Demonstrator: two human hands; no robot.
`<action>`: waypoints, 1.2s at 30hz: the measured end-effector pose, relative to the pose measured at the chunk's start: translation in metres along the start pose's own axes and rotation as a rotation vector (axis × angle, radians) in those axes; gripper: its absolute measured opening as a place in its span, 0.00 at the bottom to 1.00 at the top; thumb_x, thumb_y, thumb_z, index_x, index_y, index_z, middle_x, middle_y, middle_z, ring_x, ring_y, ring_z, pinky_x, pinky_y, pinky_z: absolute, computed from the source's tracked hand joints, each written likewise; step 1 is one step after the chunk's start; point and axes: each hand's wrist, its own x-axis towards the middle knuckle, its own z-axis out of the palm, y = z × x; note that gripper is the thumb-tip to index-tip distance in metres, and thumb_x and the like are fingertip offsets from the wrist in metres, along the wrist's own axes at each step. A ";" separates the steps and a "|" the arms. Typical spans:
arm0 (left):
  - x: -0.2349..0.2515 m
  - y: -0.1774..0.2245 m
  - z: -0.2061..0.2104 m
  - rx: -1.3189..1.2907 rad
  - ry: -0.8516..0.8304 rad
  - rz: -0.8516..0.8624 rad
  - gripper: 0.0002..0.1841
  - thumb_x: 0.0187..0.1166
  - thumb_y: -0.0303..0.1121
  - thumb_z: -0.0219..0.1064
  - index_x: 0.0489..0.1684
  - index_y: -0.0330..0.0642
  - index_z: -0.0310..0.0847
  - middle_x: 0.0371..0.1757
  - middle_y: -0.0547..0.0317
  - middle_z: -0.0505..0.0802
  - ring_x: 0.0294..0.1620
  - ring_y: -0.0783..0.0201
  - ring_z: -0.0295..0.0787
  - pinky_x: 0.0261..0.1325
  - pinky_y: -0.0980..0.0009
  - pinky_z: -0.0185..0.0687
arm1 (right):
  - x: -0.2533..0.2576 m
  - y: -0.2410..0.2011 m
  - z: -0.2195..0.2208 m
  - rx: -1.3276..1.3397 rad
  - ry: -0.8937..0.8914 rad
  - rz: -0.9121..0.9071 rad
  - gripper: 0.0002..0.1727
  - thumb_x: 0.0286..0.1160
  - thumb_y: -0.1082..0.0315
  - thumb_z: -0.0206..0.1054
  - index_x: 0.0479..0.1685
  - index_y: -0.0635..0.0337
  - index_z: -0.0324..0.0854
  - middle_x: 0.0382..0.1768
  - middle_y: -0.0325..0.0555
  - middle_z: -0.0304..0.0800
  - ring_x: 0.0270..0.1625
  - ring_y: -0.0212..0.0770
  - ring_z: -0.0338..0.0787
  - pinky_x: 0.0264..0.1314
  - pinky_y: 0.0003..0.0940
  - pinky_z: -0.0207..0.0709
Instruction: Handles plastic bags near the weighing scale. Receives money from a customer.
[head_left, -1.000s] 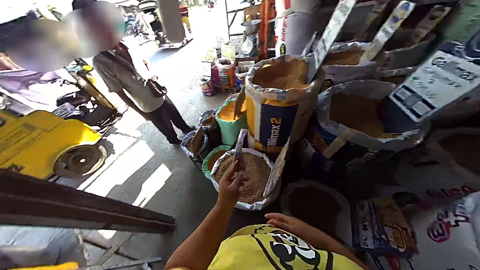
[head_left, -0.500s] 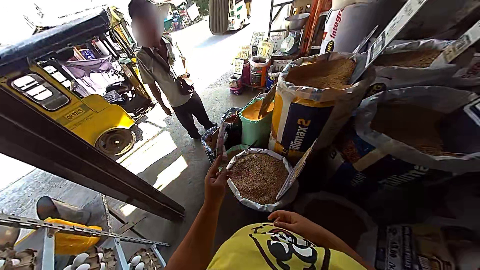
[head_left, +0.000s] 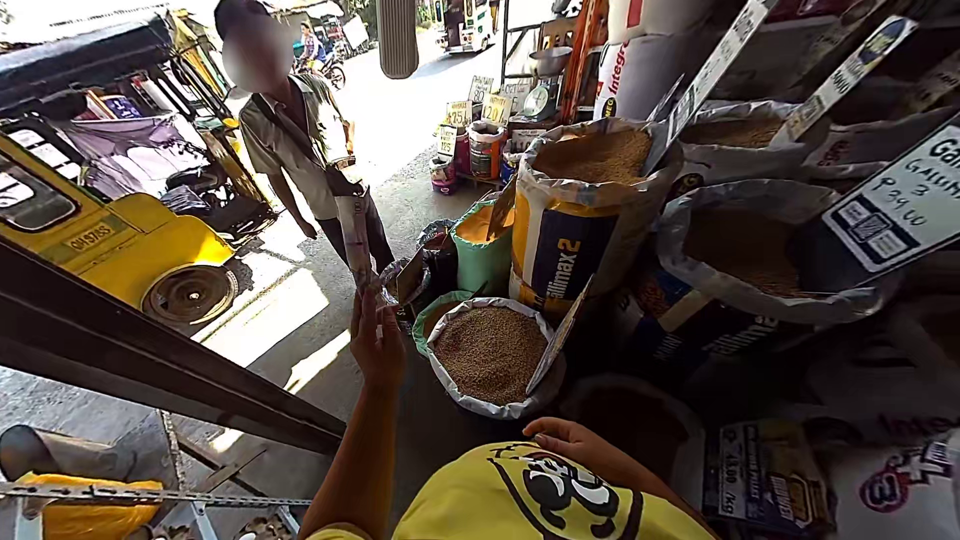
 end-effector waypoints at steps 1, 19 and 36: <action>0.000 0.001 0.002 -0.027 0.000 -0.013 0.26 0.85 0.27 0.58 0.82 0.26 0.68 0.80 0.30 0.75 0.47 0.69 0.92 0.50 0.72 0.90 | 0.000 0.004 0.000 0.032 0.011 0.002 0.17 0.90 0.64 0.58 0.66 0.64 0.80 0.45 0.40 0.91 0.45 0.24 0.87 0.55 0.25 0.81; 0.005 0.002 0.004 -0.080 0.007 0.006 0.26 0.88 0.31 0.56 0.84 0.28 0.67 0.82 0.34 0.73 0.46 0.75 0.90 0.48 0.76 0.88 | 0.017 0.008 -0.003 0.095 0.069 0.006 0.17 0.89 0.62 0.61 0.66 0.63 0.80 0.52 0.43 0.94 0.51 0.27 0.91 0.61 0.27 0.82; 0.005 0.014 0.012 -0.064 -0.246 -0.070 0.18 0.88 0.31 0.57 0.66 0.32 0.86 0.66 0.42 0.91 0.37 0.73 0.92 0.42 0.74 0.90 | 0.035 -0.041 -0.020 -0.782 0.875 -0.921 0.26 0.90 0.41 0.51 0.57 0.48 0.88 0.64 0.44 0.91 0.76 0.47 0.82 0.79 0.49 0.71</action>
